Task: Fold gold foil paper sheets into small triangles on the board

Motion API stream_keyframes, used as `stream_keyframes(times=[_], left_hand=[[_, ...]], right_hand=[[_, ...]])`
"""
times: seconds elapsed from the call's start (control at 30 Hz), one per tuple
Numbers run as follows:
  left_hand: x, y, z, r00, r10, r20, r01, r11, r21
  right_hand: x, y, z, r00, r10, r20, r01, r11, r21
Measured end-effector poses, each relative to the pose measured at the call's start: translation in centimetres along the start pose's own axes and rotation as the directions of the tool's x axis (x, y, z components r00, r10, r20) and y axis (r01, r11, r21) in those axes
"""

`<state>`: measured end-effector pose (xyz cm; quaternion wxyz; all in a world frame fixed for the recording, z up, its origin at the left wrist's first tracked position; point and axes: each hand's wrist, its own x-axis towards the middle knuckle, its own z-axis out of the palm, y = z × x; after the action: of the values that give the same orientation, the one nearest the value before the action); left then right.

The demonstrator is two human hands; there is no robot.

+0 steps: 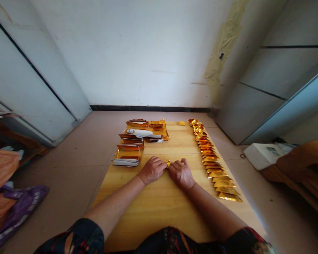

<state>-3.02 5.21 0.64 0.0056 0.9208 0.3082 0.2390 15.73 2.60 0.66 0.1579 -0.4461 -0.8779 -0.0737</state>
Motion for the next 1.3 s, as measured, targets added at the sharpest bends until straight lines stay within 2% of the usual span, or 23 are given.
stream_keyframes(times=[0.13,0.23,0.33,0.43,0.57,0.67,0.9,1.07,1.3], left_hand=[[0.1,0.2,0.3,1.0,0.003,-0.03,-0.001,0.998,0.059],[0.0,0.2,0.6,0.998,-0.028,-0.063,0.03,0.999,0.043],[0.1,0.2,1.0,0.988,-0.127,-0.085,0.124,0.991,-0.05],[0.4,0.0,1.4,0.956,-0.28,-0.088,0.257,0.943,-0.21],[0.9,-0.2,1.6,0.91,-0.416,-0.008,0.382,0.842,-0.381],[1.4,-0.2,1.5,0.88,-0.471,0.057,0.451,0.794,-0.407],[2.2,-0.1,1.4,0.849,-0.516,0.115,0.52,0.776,-0.357],[2.5,-0.2,1.1,0.836,-0.525,0.161,0.545,0.761,-0.352],[2.9,0.5,0.5,0.775,-0.595,0.213,0.632,0.714,-0.301]], right_hand=[[0.0,-0.6,-0.1,0.993,0.115,0.01,-0.116,0.993,0.016],[0.1,-1.3,0.1,0.968,0.252,0.019,-0.252,0.968,-0.002],[0.2,-1.7,0.1,0.933,0.356,0.055,-0.355,0.934,-0.031],[0.4,-1.7,-0.1,0.907,0.403,0.124,-0.401,0.915,-0.035],[0.9,-1.5,-0.9,0.841,0.492,0.227,-0.501,0.865,-0.02],[1.6,-1.5,-1.7,0.785,0.547,0.292,-0.562,0.826,-0.035],[2.7,-1.5,-3.0,0.707,0.591,0.387,-0.634,0.773,-0.023],[3.0,-1.5,-2.9,0.693,0.608,0.388,-0.63,0.772,-0.082],[3.5,-1.2,-2.6,0.686,0.585,0.433,-0.608,0.788,-0.1]])
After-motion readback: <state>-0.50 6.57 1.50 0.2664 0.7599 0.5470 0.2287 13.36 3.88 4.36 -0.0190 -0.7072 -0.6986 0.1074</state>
